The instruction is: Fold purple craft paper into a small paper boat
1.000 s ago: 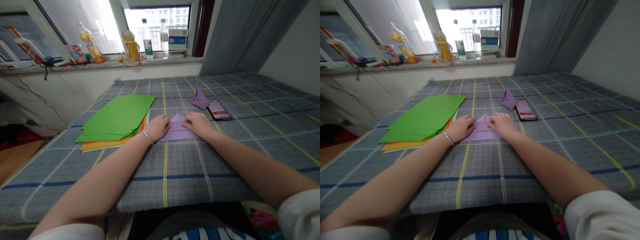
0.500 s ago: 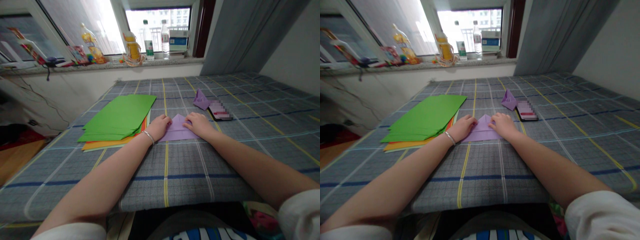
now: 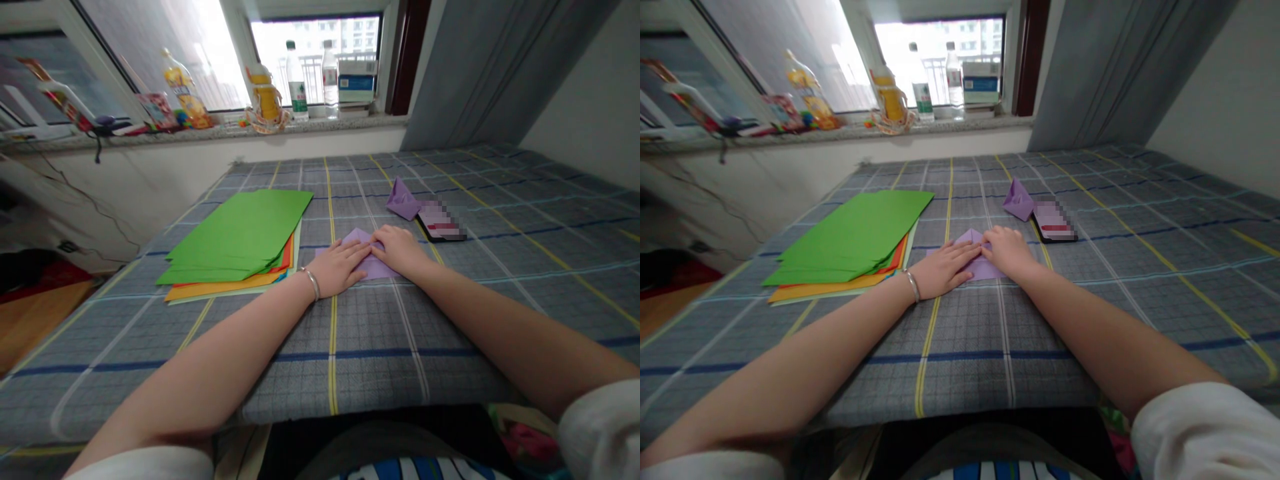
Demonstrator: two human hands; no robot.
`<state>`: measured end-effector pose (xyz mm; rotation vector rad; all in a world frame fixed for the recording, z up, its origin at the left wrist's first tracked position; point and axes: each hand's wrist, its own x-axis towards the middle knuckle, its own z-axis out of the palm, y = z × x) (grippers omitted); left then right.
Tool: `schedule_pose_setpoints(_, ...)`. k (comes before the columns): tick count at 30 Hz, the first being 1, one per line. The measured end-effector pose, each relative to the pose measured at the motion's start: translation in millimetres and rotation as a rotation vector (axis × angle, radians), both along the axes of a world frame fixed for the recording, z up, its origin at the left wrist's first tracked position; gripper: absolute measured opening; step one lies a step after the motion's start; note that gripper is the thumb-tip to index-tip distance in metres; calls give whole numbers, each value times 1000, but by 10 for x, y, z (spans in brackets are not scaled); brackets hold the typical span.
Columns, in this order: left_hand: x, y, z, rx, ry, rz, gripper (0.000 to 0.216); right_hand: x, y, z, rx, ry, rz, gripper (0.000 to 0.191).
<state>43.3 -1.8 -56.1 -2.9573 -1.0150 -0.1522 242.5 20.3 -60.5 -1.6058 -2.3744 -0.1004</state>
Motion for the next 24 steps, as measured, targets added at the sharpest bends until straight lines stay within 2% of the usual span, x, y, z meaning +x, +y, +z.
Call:
schedule_pose_setpoints(3, -26, 22, -16, -99, 54, -1, 66, 14, 1, 3, 1, 17, -1, 21)
schedule_pose_setpoints(6, -48, 44, -29, -111, 72, 3, 70, 36, 0, 4, -1, 31, 0, 21)
schedule_pose_setpoints(11, -54, 58, -51, -87, 54, -31, 67, 46, -28, 16, 33, -2, -27, 21)
schedule_pose_setpoints(16, -49, 42, -20, -78, 94, -36, 61, 74, -63, 55, 73, -130, -53, 26)
schedule_pose_setpoints(20, -38, 30, 1, -82, 116, -21, 60, 232, -55, 108, 140, -218, -5, 29)
schedule_pose_setpoints(24, -27, 23, 8, -84, 127, -18, 60, 472, 16, 160, 114, -53, 18, 26)
